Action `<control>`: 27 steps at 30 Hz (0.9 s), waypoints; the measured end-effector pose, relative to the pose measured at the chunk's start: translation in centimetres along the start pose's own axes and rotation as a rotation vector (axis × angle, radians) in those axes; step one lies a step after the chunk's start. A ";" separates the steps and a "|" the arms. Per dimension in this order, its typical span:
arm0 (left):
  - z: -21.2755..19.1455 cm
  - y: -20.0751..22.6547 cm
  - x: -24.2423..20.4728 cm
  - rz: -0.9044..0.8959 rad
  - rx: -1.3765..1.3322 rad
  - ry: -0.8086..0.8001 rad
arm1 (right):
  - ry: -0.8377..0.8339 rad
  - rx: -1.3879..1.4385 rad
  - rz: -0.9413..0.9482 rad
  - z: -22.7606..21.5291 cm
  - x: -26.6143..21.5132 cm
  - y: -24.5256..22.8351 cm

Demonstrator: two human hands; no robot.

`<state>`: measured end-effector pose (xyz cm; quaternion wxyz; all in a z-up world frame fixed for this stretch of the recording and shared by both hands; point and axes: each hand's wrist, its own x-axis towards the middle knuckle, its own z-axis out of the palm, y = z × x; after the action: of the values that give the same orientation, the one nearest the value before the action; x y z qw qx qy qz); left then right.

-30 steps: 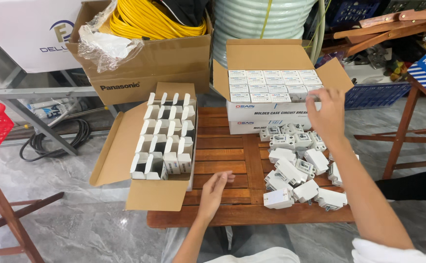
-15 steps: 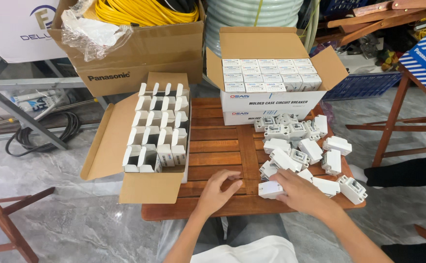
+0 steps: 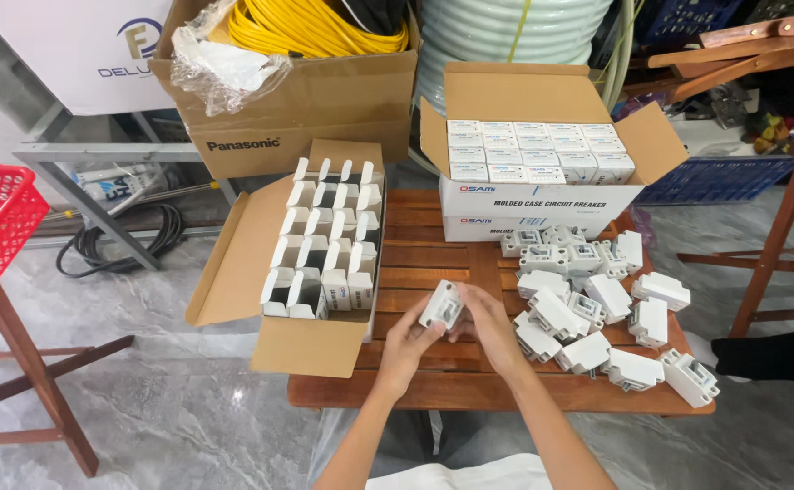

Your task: The person sits on the floor and packs white molded case circuit breakers into small cardboard boxes. They pick up each breaker, rotate it to inspect the sides, and place it into a box. The person repeats this process for several breakers, organizing them into the packaging.

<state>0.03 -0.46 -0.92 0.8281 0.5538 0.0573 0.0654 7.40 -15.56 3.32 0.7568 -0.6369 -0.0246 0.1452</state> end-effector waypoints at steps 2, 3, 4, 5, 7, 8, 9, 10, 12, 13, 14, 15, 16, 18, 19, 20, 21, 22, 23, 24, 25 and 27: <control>-0.6 -0.6 0.5 -0.003 -0.048 0.045 | 0.011 0.037 -0.043 0.5 0.6 1.5; -0.9 -0.9 0.9 -0.004 -0.093 0.084 | 0.026 0.077 -0.092 0.7 1.0 2.3; -1.1 -2.0 1.3 -0.005 -0.095 0.090 | 0.022 0.075 -0.088 0.2 1.7 4.1; -1.3 -3.0 1.6 0.002 -0.143 0.138 | 0.022 0.114 -0.096 -0.3 2.4 5.9; -1.6 -3.5 2.1 0.012 -0.191 0.194 | 0.015 0.154 -0.100 -0.8 3.0 7.8; -1.5 -3.1 2.0 0.000 -0.253 0.207 | 0.022 0.153 -0.130 -0.9 2.7 8.0; -1.3 -2.7 2.0 -0.012 -0.315 0.220 | 0.029 0.153 -0.159 -1.1 2.4 8.2; -1.3 -2.8 1.9 -0.018 -0.318 0.229 | 0.027 0.149 -0.149 -1.0 2.3 7.9; -1.3 -2.9 2.1 -0.032 -0.297 0.173 | 0.051 0.154 -0.178 -0.8 2.4 7.4; -1.2 -2.5 1.8 -0.036 -0.297 0.176 | 0.052 0.154 -0.174 -1.0 2.4 7.6; -1.1 -1.9 1.5 -0.047 -0.237 0.115 | 0.103 0.168 -0.191 -1.0 2.5 7.6; -1.0 -1.3 1.3 -0.058 -0.176 0.053 | 0.155 0.181 -0.207 -1.1 2.5 7.7; -1.0 -1.5 1.6 -0.061 -0.174 0.053 | 0.157 0.184 -0.205 -0.9 2.3 7.4; -1.0 -1.9 2.3 -0.055 -0.067 -0.007 | 0.233 0.084 -0.241 -0.5 1.9 6.8; -1.1 -1.9 2.8 -0.056 -0.064 -0.010 | 0.236 0.087 -0.241 -0.4 1.8 6.8; -1.0 -1.9 3.5 -0.032 -0.040 -0.017 | 0.205 0.014 -0.265 -0.5 1.8 6.7; -1.0 -1.9 4.1 -0.008 -0.017 -0.024 | 0.173 -0.059 -0.288 -0.5 1.8 6.5; -0.7 -1.7 4.7 -0.005 -0.018 -0.026 | 0.173 -0.060 -0.292 -0.4 1.6 6.1; -0.4 -1.6 5.2 0.011 -0.016 -0.021 | 0.132 -0.095 -0.328 -0.2 1.3 5.6; -0.1 -1.4 5.8 0.026 -0.013 -0.018 | 0.092 -0.129 -0.363 -0.1 1.0 5.2; -0.2 -1.9 6.5 0.029 -0.014 -0.021 | 0.093 -0.129 -0.366 -0.1 1.2 5.1; -0.7 -3.3 7.4 0.055 -0.016 -0.029 | 0.081 -0.118 -0.368 -0.2 1.1 5.3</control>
<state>7.33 0.19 -4.37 0.8311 0.5494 0.0297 0.0806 7.49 -14.68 -2.04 0.7321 -0.6704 -0.1184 -0.0230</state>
